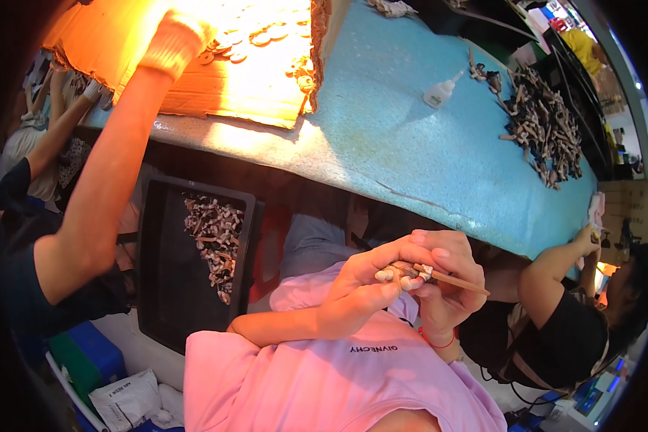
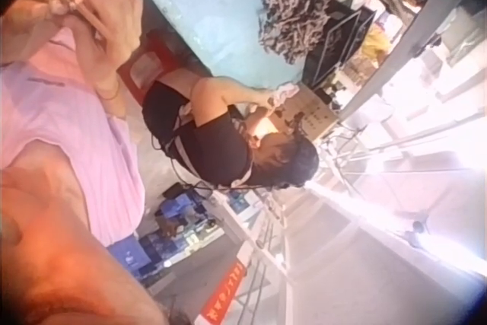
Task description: The person assembles robot figurines by gluing plastic components together with adhesive from a bottle, using a precision applicator.
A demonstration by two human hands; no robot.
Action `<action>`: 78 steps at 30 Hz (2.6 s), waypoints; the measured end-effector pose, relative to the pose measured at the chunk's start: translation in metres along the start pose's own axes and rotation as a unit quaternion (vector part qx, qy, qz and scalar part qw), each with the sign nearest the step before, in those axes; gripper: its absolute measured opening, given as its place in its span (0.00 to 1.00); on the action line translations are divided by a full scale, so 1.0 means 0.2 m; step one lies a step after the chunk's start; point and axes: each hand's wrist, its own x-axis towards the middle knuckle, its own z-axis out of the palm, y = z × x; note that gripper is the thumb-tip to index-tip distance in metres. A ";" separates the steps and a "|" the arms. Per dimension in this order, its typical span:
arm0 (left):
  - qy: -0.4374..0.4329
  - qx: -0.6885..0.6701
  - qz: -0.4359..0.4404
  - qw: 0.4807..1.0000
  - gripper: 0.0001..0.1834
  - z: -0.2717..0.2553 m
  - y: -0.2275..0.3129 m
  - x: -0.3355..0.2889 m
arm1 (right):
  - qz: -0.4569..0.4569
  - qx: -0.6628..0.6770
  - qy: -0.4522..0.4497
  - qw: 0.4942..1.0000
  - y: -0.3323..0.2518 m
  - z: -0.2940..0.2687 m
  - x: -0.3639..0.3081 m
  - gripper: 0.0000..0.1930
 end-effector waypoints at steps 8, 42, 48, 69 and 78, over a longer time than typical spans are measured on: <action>0.010 0.082 0.037 0.996 0.16 0.01 0.01 0.00 | 0.015 0.036 0.020 0.999 0.02 0.03 -0.02 0.21; 0.095 -0.373 -0.187 0.904 0.18 -0.02 -0.02 0.09 | 0.182 -0.001 -0.052 0.982 -0.01 -0.08 0.02 0.17; 0.056 -0.350 -0.179 0.918 0.20 -0.04 -0.02 0.09 | 0.180 -0.005 -0.066 0.981 0.00 -0.08 0.02 0.15; 0.016 0.208 0.029 0.978 0.19 -0.01 0.03 0.05 | 0.207 0.121 -0.047 0.970 0.01 -0.05 -0.02 0.29; -0.016 0.300 0.087 0.950 0.21 -0.02 0.03 0.06 | 0.203 0.134 -0.051 0.969 0.02 -0.04 -0.01 0.25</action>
